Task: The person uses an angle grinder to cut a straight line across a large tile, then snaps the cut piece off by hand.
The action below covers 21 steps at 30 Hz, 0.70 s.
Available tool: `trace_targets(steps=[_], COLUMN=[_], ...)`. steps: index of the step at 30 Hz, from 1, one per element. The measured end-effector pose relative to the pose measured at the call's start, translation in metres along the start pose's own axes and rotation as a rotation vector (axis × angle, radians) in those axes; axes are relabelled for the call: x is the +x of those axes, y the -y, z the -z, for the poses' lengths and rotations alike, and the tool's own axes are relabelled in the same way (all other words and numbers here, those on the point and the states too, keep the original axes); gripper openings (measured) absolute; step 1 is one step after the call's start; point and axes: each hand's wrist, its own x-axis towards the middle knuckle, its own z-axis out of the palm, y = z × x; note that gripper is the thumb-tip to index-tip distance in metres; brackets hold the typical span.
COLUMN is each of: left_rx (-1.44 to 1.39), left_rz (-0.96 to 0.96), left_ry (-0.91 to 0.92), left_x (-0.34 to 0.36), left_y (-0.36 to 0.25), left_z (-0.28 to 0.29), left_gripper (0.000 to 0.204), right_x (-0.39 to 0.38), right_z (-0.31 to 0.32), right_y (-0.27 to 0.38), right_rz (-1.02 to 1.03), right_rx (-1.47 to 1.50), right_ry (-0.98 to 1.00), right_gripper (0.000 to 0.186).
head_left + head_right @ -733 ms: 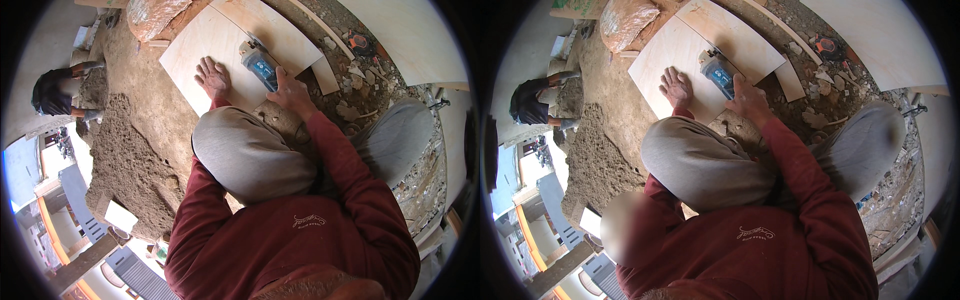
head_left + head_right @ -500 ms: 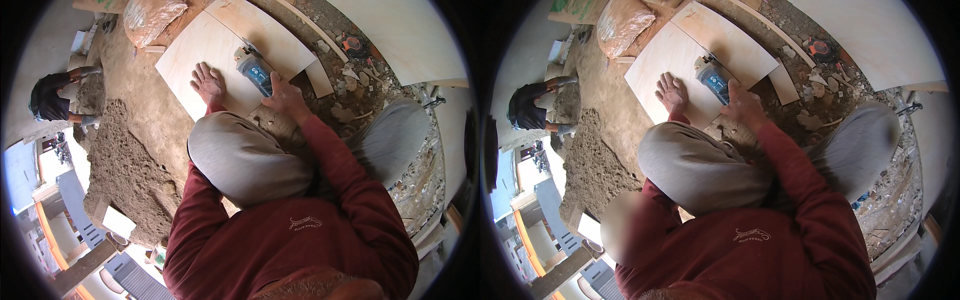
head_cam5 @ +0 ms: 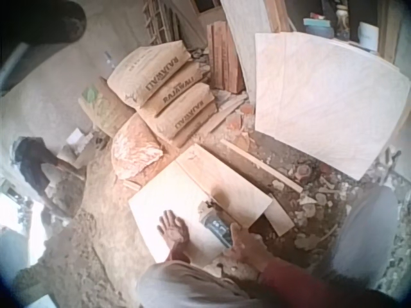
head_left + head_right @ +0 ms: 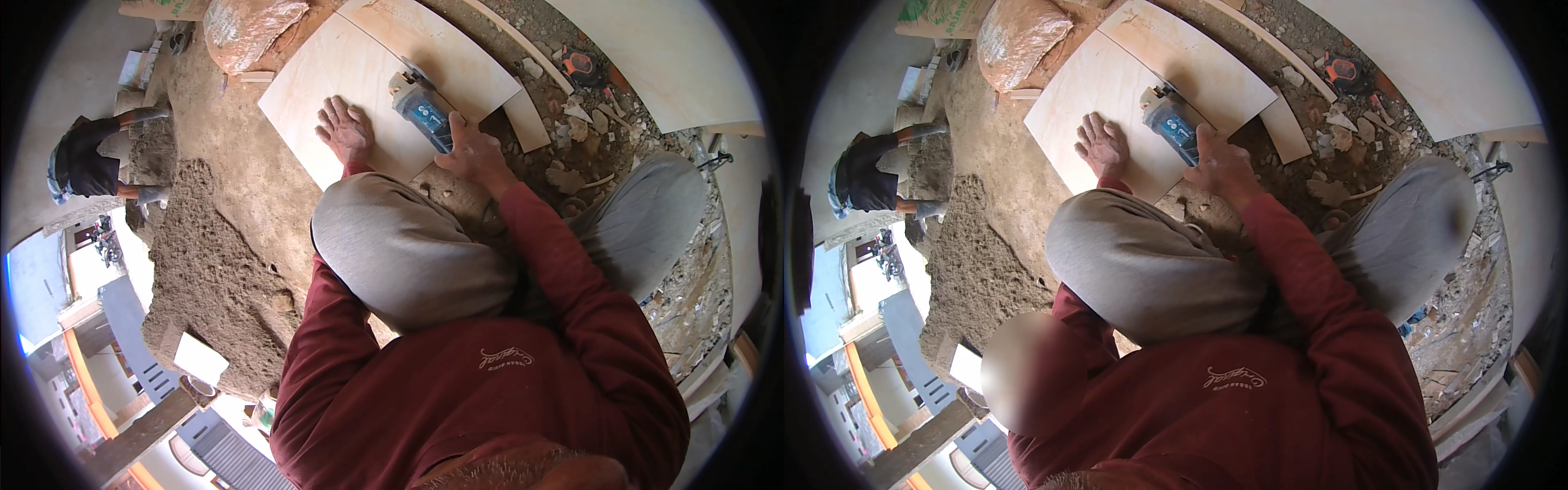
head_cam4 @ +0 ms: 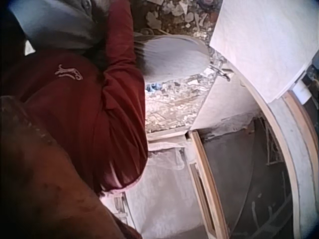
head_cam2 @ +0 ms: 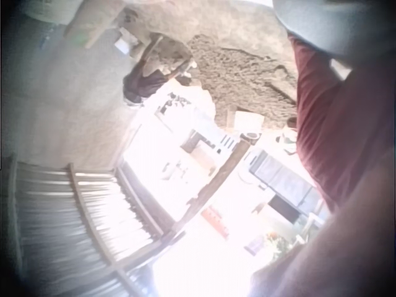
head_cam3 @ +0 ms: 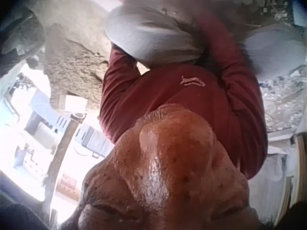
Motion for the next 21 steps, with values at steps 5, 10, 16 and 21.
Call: trace_targets(steps=[5,10,16,21], left_rx=[0.009,-0.005,0.018,0.031], left_rz=[0.001,0.013,0.011,0.007], left_ry=[0.011,0.046,0.051,0.008], left_x=[-0.0004,-0.0007,-0.0005,-0.0007], left_y=[0.0035,-0.0036,-0.002,-0.0023], left_z=[0.0005,0.0038,0.0045,0.0008], left_gripper=[0.065,0.066,0.066,0.063], right_x=[-0.0035,-0.0069,-0.0066,-0.0072], right_z=[0.0017,0.0022,0.0023,0.0024], right_y=[0.0024,-0.0028,-0.0025,-0.0032], right_rz=[-0.017,-0.033,-0.036,-0.047], right_rx=[-0.017,-0.025,-0.009,-0.001], right_ry=[0.017,0.029,0.043,0.047], right_gripper=[0.087,0.086,0.086,0.087])
